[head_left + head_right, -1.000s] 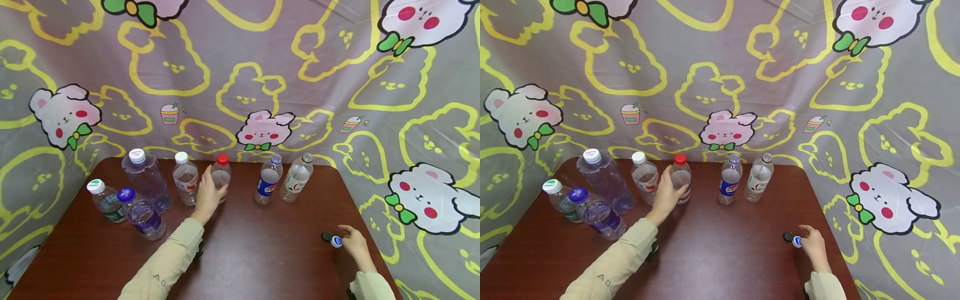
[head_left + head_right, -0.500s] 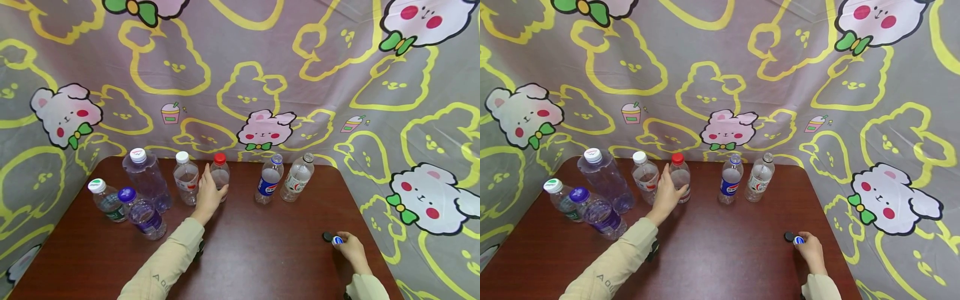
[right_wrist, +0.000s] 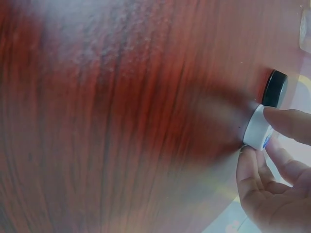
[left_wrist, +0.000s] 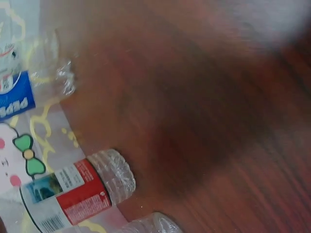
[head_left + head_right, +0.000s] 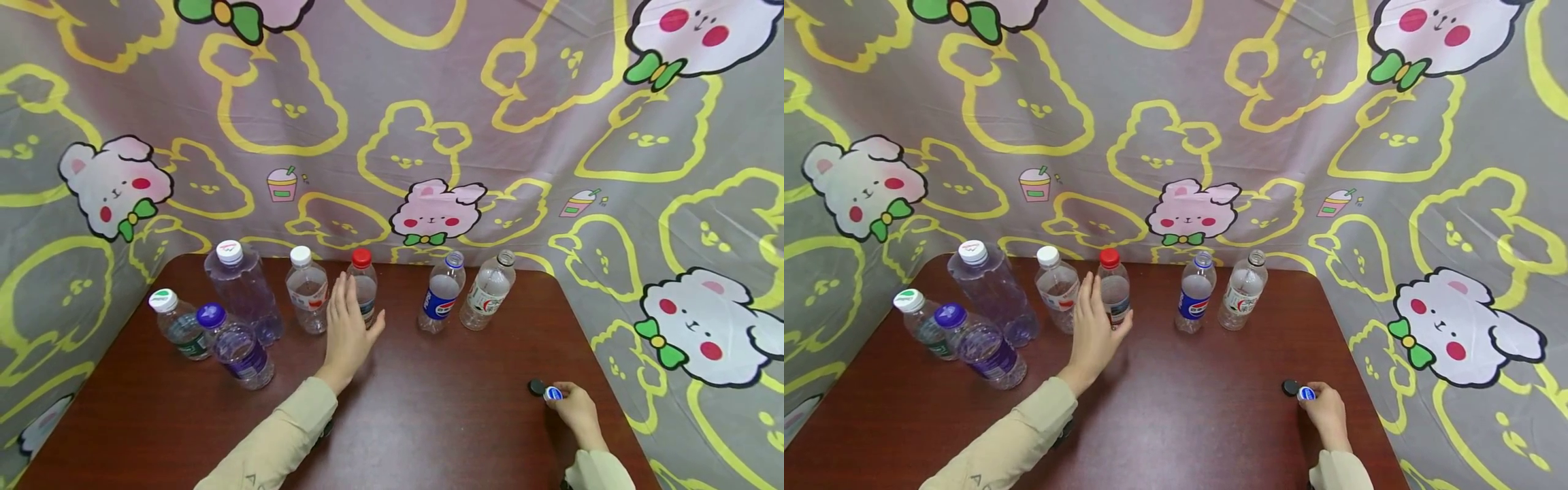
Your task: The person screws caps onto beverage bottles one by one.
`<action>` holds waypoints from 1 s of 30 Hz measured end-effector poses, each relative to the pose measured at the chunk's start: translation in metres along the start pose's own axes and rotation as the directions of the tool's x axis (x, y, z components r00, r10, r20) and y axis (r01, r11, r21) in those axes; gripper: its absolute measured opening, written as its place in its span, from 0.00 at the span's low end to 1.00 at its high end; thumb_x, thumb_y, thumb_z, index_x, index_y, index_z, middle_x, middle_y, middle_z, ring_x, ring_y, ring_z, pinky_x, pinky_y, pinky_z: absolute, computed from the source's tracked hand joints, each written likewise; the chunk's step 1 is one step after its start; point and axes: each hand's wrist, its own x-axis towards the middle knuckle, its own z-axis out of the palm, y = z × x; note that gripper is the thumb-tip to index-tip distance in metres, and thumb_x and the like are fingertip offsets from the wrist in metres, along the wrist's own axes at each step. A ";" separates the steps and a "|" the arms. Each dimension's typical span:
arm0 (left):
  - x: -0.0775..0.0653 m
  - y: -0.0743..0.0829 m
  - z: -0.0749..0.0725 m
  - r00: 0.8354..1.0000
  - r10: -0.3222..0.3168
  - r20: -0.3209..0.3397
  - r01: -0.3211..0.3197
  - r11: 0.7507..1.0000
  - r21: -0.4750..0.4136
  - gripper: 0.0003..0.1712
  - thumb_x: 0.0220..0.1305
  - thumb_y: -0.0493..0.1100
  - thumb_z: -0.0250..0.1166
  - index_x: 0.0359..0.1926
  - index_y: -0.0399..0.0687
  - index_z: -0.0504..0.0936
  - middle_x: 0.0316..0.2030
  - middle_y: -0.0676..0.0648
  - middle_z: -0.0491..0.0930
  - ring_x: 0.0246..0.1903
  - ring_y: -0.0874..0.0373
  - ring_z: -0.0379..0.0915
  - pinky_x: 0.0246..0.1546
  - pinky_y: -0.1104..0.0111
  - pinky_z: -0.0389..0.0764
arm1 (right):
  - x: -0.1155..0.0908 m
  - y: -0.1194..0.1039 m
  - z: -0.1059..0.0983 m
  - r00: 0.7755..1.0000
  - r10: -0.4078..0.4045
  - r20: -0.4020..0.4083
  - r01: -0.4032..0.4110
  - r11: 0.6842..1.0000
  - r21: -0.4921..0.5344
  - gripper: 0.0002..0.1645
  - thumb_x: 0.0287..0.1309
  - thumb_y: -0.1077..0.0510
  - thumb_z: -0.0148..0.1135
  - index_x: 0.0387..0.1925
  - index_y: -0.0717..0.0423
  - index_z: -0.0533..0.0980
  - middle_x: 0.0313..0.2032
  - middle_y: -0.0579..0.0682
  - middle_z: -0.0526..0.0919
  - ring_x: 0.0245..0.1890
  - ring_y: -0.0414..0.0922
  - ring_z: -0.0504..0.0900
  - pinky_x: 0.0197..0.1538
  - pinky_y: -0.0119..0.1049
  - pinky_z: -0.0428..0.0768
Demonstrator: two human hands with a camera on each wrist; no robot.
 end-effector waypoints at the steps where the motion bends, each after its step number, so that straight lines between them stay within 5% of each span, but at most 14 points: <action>1: -0.002 0.002 0.000 0.996 0.072 -0.042 -0.072 0.997 -0.003 0.44 0.50 0.47 0.70 0.63 0.30 0.61 0.61 0.32 0.64 0.60 0.39 0.64 0.57 0.50 0.71 | 0.000 0.000 0.000 1.000 0.001 -0.002 -0.001 1.000 0.000 0.27 0.47 0.65 0.64 0.47 0.80 0.71 0.41 0.74 0.80 0.39 0.63 0.81 0.39 0.47 0.78; 5: -0.001 0.014 0.005 0.944 0.306 -0.121 -0.312 0.950 -0.030 0.23 0.53 0.43 0.64 0.50 0.38 0.74 0.51 0.39 0.73 0.48 0.45 0.72 0.44 0.57 0.75 | -0.001 0.000 -0.002 1.000 0.006 -0.005 -0.006 1.000 0.001 0.27 0.48 0.64 0.64 0.47 0.80 0.71 0.40 0.73 0.81 0.38 0.62 0.81 0.38 0.46 0.78; 7: 0.003 0.022 0.008 0.927 0.362 -0.095 -0.367 0.929 -0.045 0.15 0.55 0.40 0.62 0.44 0.43 0.78 0.48 0.42 0.75 0.46 0.48 0.73 0.42 0.60 0.76 | -0.001 0.000 -0.004 1.000 0.009 0.007 -0.009 1.000 0.002 0.27 0.49 0.64 0.64 0.47 0.80 0.71 0.40 0.73 0.81 0.38 0.62 0.81 0.37 0.45 0.78; 9: 0.008 0.031 0.010 0.931 0.364 -0.039 -0.365 0.929 -0.062 0.11 0.56 0.39 0.62 0.42 0.45 0.80 0.47 0.43 0.76 0.46 0.50 0.74 0.43 0.61 0.77 | -0.002 -0.001 -0.005 1.000 0.015 0.015 -0.015 1.000 0.004 0.27 0.49 0.64 0.63 0.48 0.80 0.70 0.41 0.74 0.80 0.39 0.63 0.80 0.38 0.45 0.78; 12: 0.019 0.047 0.016 0.959 0.274 0.072 -0.268 0.959 -0.092 0.13 0.58 0.42 0.65 0.44 0.45 0.80 0.49 0.44 0.76 0.47 0.50 0.74 0.47 0.61 0.77 | -0.004 -0.003 -0.008 1.000 0.020 0.014 -0.020 1.000 0.006 0.27 0.50 0.64 0.63 0.48 0.81 0.70 0.42 0.74 0.80 0.40 0.63 0.80 0.37 0.44 0.78; 15: 0.033 0.061 0.021 0.972 0.093 0.217 -0.060 0.986 -0.156 0.19 0.61 0.48 0.65 0.50 0.44 0.77 0.52 0.43 0.74 0.50 0.49 0.73 0.52 0.60 0.76 | -0.005 -0.005 -0.012 1.000 0.023 -0.001 -0.023 1.000 0.008 0.27 0.52 0.63 0.61 0.49 0.80 0.70 0.43 0.74 0.79 0.41 0.64 0.80 0.38 0.45 0.78; 17: 0.043 0.069 0.024 0.942 -0.038 0.334 0.106 0.976 -0.188 0.25 0.62 0.53 0.64 0.55 0.43 0.74 0.54 0.43 0.72 0.52 0.49 0.71 0.54 0.59 0.76 | -0.005 -0.006 -0.014 1.000 0.026 -0.015 -0.026 1.000 0.011 0.27 0.54 0.61 0.60 0.50 0.80 0.69 0.44 0.75 0.78 0.43 0.65 0.79 0.40 0.48 0.78; 19: 0.051 0.075 0.028 0.887 -0.144 0.438 0.249 0.950 -0.191 0.31 0.63 0.57 0.62 0.60 0.43 0.71 0.56 0.42 0.71 0.56 0.48 0.69 0.56 0.57 0.75 | -0.006 -0.006 -0.015 0.999 0.034 -0.032 -0.034 0.999 0.018 0.28 0.55 0.60 0.59 0.51 0.80 0.69 0.46 0.76 0.77 0.45 0.67 0.77 0.42 0.51 0.78; 21: 0.058 0.079 0.031 0.831 -0.210 0.515 0.341 0.924 -0.173 0.37 0.62 0.59 0.61 0.64 0.43 0.67 0.60 0.41 0.69 0.59 0.47 0.67 0.58 0.55 0.74 | -0.006 -0.009 -0.016 0.998 0.038 -0.059 -0.036 0.999 0.027 0.28 0.56 0.60 0.57 0.52 0.79 0.68 0.48 0.77 0.76 0.47 0.68 0.76 0.43 0.51 0.77; 23: 0.063 0.082 0.035 0.794 -0.240 0.559 0.387 0.908 -0.160 0.41 0.62 0.60 0.61 0.68 0.43 0.63 0.63 0.40 0.67 0.62 0.46 0.64 0.60 0.53 0.72 | -0.007 -0.013 -0.015 0.996 0.036 -0.086 -0.033 0.999 0.039 0.28 0.56 0.60 0.56 0.52 0.78 0.68 0.49 0.77 0.75 0.48 0.68 0.76 0.43 0.49 0.78; 26: 0.067 0.085 0.039 0.762 -0.246 0.599 0.411 0.898 -0.154 0.45 0.61 0.60 0.61 0.71 0.44 0.56 0.67 0.39 0.62 0.66 0.44 0.61 0.61 0.51 0.71 | -0.009 -0.021 -0.013 0.993 0.024 -0.112 -0.017 0.998 0.068 0.28 0.58 0.59 0.55 0.54 0.77 0.67 0.51 0.77 0.74 0.51 0.68 0.76 0.44 0.48 0.79; 30: 0.068 0.091 0.045 0.744 -0.235 0.626 0.423 0.891 -0.168 0.49 0.61 0.58 0.63 0.74 0.45 0.50 0.69 0.38 0.59 0.68 0.43 0.59 0.60 0.49 0.71 | -0.012 -0.032 -0.013 0.994 -0.003 -0.108 0.014 0.994 0.105 0.30 0.63 0.55 0.54 0.58 0.75 0.65 0.54 0.76 0.73 0.55 0.66 0.75 0.49 0.49 0.79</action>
